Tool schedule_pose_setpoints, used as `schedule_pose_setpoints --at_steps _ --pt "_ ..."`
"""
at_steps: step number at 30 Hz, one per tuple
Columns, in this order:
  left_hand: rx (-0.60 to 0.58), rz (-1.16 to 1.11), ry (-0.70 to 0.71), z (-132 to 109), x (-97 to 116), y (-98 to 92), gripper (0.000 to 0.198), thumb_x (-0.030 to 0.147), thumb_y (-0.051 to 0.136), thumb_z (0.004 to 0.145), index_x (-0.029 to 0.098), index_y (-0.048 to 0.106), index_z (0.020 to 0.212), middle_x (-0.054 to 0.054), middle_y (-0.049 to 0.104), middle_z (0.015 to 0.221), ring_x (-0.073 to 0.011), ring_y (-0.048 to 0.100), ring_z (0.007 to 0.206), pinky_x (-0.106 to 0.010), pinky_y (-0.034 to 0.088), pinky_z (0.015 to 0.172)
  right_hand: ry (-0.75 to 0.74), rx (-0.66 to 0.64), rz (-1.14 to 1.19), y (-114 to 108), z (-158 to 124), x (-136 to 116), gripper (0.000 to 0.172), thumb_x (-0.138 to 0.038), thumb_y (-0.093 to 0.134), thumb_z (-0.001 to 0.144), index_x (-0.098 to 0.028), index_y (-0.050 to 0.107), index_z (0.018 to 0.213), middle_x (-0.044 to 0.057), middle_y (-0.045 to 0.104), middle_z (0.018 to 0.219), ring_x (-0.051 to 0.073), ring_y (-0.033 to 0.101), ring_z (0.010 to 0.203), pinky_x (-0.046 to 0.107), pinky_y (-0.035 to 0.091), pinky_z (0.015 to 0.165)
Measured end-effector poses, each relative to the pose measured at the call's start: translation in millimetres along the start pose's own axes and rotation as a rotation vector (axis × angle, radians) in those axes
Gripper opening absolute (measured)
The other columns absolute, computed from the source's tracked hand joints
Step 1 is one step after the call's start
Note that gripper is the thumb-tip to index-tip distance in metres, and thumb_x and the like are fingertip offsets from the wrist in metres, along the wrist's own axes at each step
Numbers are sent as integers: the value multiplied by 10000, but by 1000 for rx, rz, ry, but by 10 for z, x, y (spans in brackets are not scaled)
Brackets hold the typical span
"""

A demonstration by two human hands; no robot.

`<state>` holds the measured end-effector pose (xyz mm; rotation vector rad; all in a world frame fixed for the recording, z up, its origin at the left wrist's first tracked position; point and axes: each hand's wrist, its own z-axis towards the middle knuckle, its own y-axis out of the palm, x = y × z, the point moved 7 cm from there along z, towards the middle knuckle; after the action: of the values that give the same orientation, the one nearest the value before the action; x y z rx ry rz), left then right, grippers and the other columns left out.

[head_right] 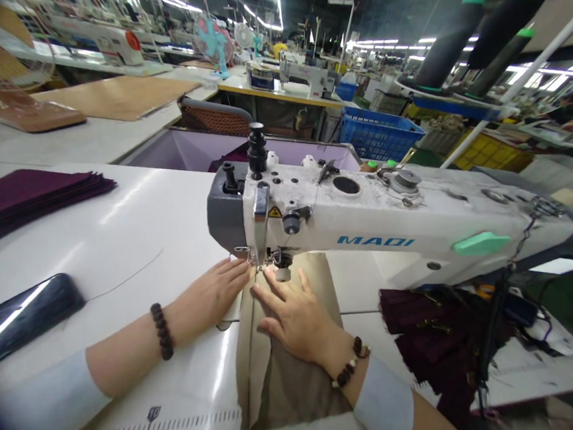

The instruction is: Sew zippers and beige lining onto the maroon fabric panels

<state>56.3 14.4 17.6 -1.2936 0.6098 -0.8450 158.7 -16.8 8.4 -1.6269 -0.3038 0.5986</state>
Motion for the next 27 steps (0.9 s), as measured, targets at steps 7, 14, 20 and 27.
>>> schedule_pose_setpoints --at_steps 7,14,20,27 --pt "70 -300 153 -557 903 -417 330 188 250 951 140 528 1121 -101 614 1044 -189 568 921 -293 498 806 -28 1 36 18 -42 -3 463 -375 316 930 -281 244 1377 6 153 1459 211 196 1317 571 162 1034" --pt "-59 -356 239 -769 1105 -248 412 156 302 929 186 343 1338 -74 537 1243 -181 466 1172 -298 375 1010 -67 12 26 -5 -44 -26 429 -330 359 922 -330 282 1344 -53 185 1448 190 154 1331 595 144 1022" --pt "-4 -422 237 -839 1151 -339 413 169 312 936 243 344 1341 -45 587 1175 -152 549 1055 -222 424 948 -145 -58 68 -4 -207 -240 411 -308 311 937 -270 301 1346 -21 236 1436 153 172 1328 533 61 1067" --pt "50 -434 138 -915 1058 -293 352 191 331 924 321 521 1191 -18 641 997 -158 591 896 -233 504 832 -179 -146 242 214 -840 -749 474 -363 255 948 -191 224 1389 7 187 1449 128 103 1342 399 9 1105"
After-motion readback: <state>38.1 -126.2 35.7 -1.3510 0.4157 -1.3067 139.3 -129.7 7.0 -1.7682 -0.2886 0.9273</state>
